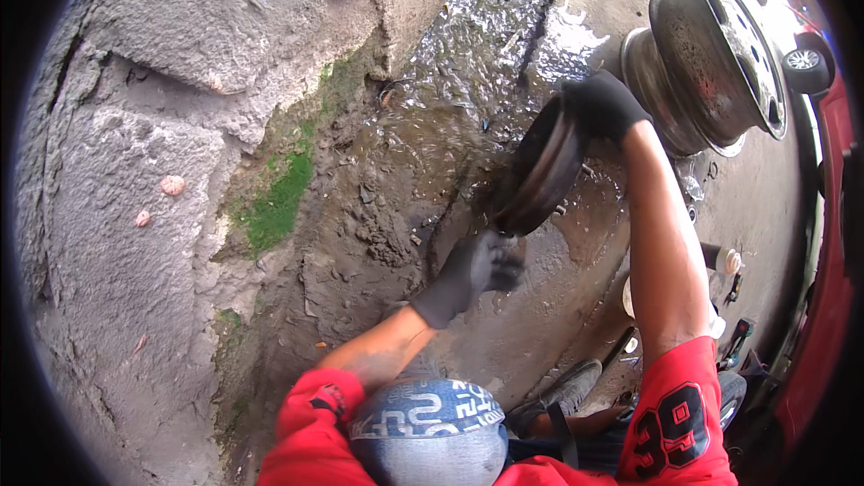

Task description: The person puts on gloves and then works on a brake drum assembly on the ground. They remove the drum, inspect the internal components, and use a hammer and punch to drive out a bearing or seal.

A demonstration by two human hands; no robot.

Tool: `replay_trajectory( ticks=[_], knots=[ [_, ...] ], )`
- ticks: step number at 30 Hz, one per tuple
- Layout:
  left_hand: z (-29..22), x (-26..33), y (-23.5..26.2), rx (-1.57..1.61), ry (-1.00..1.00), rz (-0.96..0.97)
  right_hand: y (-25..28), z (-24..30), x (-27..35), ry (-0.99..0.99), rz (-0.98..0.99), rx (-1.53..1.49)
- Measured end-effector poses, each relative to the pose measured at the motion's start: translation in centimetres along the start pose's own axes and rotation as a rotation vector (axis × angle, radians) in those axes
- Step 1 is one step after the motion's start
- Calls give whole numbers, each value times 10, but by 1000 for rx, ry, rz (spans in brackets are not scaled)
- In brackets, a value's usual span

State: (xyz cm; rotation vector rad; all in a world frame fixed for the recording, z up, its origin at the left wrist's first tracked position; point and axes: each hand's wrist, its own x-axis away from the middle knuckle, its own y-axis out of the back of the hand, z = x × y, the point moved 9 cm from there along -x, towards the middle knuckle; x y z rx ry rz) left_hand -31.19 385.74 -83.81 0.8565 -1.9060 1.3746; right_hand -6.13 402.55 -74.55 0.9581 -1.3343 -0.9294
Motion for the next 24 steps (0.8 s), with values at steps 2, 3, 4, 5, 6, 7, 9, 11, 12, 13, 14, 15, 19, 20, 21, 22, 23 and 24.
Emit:
replay_trajectory(
  ticks=[2,3,4,5,6,7,9,11,12,13,14,15,19,20,21,22,23,24],
  knots=[
    [-63,33,12,-674,-610,-203,-1,20,-21,99,82,166],
    [-77,47,5,-800,-764,-240,6,25,-29,16,42,-11],
    [-91,66,-5,-926,-921,-300,16,39,-36,35,-26,39],
    [-115,86,-18,-1049,-1126,-442,24,51,-41,46,-92,91],
    [-137,100,-36,-1166,-1334,-584,24,57,-51,17,-55,66],
    [-146,99,-37,-1149,-1371,-627,24,63,-63,-5,-15,41],
    [-160,79,-32,-990,-1284,-592,20,72,-75,-27,-11,27],
    [-161,53,-12,-835,-1147,-521,19,78,-77,-144,93,-128],
    [-162,45,1,-824,-1142,-508,21,85,-73,-91,132,-75],
    [-165,40,15,-812,-1130,-502,28,83,-63,-171,26,-160],
    [-169,46,17,-861,-1072,-540,32,80,-43,-249,-79,-245],
    [-170,48,29,-882,-1059,-589,36,79,-26,-311,-184,-337],
    [-168,37,45,-898,-1028,-637,-6,58,9,-332,-127,-375],
    [-167,36,47,-886,-1021,-636,-15,59,11,-328,-122,-405],
    [-166,36,49,-874,-1014,-635,-23,58,13,-322,-118,-436],
    [-167,38,48,-870,-1061,-633,-23,59,11,-329,-105,-430],
    [-166,37,49,-900,-1049,-644,-25,55,8,-330,-105,-471],
    [-166,37,49,-929,-1038,-657,-30,51,4,-329,-105,-511]
  ],
)
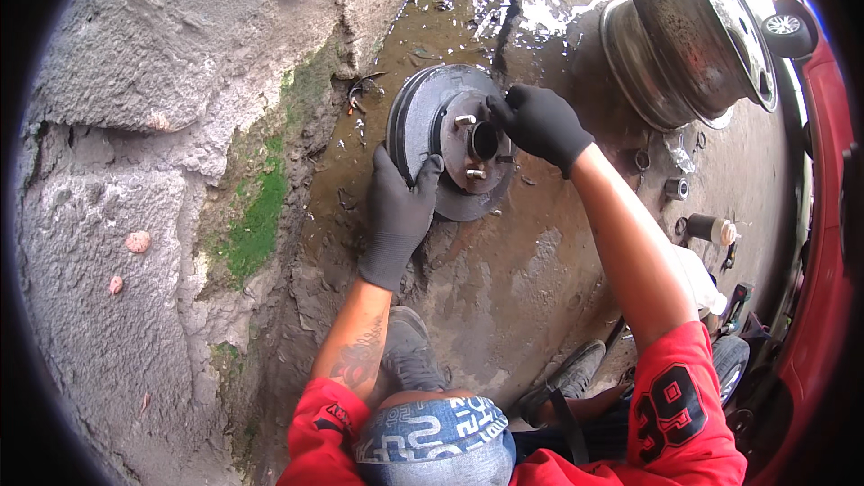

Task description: The person puts on gloves and then works on a brake drum assembly on the ground. They remove the drum, inspect the internal components, and use a hammer and punch to drive out a bearing or seal.

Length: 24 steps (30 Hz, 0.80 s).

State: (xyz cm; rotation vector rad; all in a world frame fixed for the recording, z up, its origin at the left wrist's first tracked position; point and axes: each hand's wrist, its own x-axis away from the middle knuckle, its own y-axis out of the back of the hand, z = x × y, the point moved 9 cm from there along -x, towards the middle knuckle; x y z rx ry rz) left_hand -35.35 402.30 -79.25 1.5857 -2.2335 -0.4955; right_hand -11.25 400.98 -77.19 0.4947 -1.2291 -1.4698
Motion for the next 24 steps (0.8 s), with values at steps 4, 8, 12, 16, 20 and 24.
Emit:
replay_trajectory(
  ticks=[4,8,12,16,20,24],
  knots=[
    [-9,1,-6,13,-7,61,-29,-22,-1,-147,156,-386],
    [-11,3,-3,-55,7,54,-33,-27,5,-269,237,-477],
    [-4,3,2,-57,-7,22,-37,-22,3,-255,236,-520],
    [-13,2,-1,-86,37,56,-31,-29,3,-258,210,-486],
    [-31,1,-25,137,-89,70,-10,-50,14,-39,119,-348],
    [-44,4,-26,-93,-118,178,54,-110,59,-54,243,242]
  ],
)
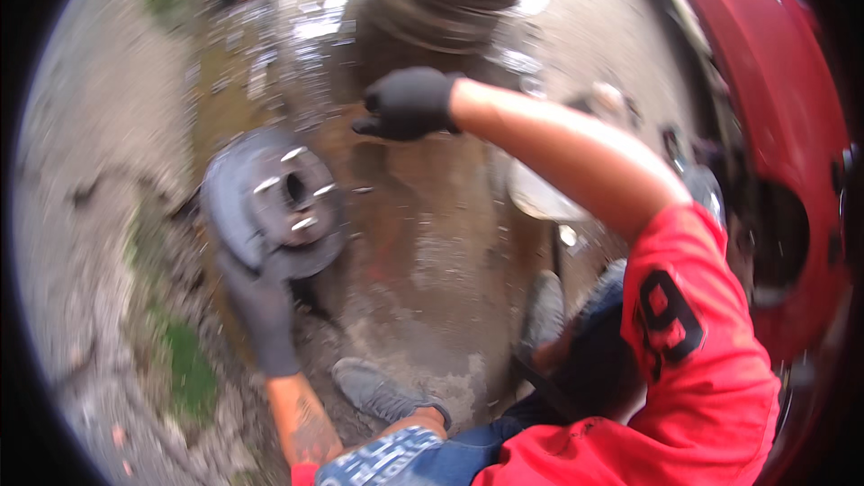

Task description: The person puts on gloves and then works on a brake drum assembly on the ground. They remove the drum, inspect the internal components, and use a hammer and punch to drive out a bearing or seal.

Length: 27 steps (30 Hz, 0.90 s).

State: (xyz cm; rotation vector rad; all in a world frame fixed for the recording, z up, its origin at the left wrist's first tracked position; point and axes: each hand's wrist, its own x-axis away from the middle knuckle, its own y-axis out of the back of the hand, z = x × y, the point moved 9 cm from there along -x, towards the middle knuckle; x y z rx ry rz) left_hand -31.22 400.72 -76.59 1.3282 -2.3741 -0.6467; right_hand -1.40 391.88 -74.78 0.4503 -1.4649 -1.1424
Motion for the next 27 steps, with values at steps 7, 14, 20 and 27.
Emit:
replay_trajectory(
  ticks=[7,14,20,27],
  knots=[
    [-57,-34,-21,-147,-180,147,104,-242,218,-514,-621,58],
    [-116,-46,-54,-284,-278,279,-35,-346,445,-946,-637,-19],
    [-130,-49,-56,-308,-327,323,-130,-321,463,-877,-296,152],
    [-133,-69,-66,-545,-387,397,-208,-362,432,-767,79,414]
  ],
)
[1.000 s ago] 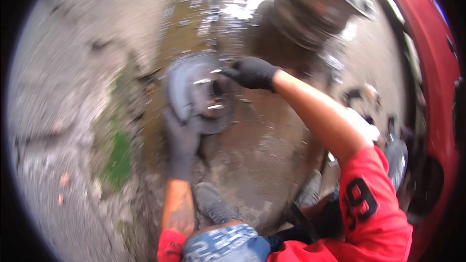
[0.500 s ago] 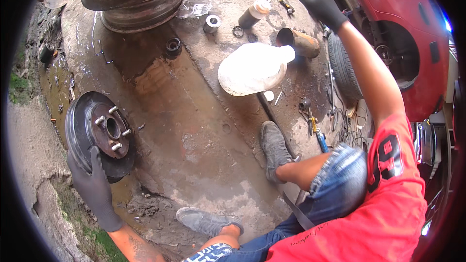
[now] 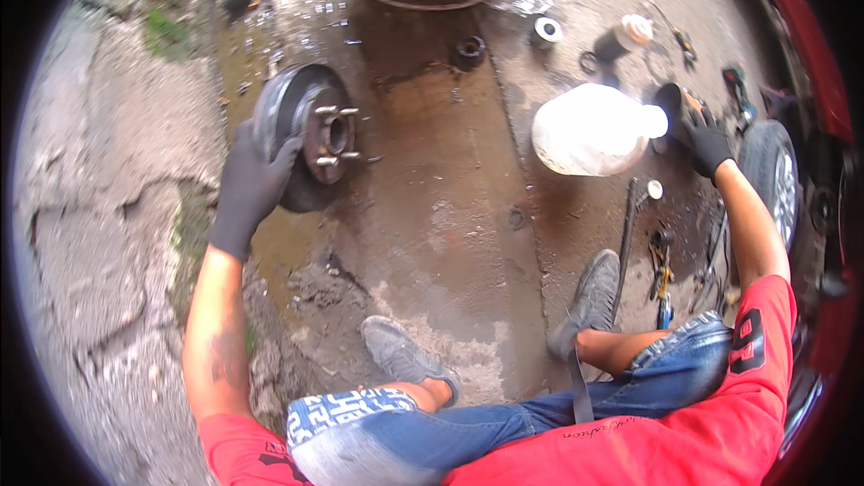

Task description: The person puts on gloves and then works on a brake drum assembly on the ground. They remove the drum, inspect the internal components, and use a hammer and punch to drive out a bearing or seal.

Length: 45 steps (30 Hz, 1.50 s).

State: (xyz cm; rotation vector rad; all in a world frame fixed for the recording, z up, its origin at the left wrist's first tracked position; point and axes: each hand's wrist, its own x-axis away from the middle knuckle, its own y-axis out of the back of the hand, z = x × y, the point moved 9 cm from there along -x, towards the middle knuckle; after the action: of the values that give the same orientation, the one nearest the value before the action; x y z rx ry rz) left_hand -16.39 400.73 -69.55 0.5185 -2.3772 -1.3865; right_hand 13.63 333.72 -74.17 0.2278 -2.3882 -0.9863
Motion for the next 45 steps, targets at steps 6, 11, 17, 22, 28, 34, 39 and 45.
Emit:
replay_trajectory(
  ticks=[6,11,17,22,28,34,39,45],
  knots=[
    [16,-11,7,32,-13,139,-55,-6,-69,-52,-60,84],
    [49,-16,-6,346,12,100,-43,36,-67,368,-615,100],
    [81,17,-2,268,190,22,-89,29,-111,217,-136,102],
    [77,-5,-16,242,26,-28,-167,-44,-102,171,-280,184],
    [49,-5,2,319,-73,14,-150,-93,-77,-82,19,111],
    [23,-5,15,69,-2,-41,-185,-78,-86,112,-196,-3],
    [31,-25,-11,171,17,-23,-196,-108,-90,-37,-304,162],
    [38,-24,-11,48,89,-10,-134,-107,-33,-2,-365,304]
  ],
)
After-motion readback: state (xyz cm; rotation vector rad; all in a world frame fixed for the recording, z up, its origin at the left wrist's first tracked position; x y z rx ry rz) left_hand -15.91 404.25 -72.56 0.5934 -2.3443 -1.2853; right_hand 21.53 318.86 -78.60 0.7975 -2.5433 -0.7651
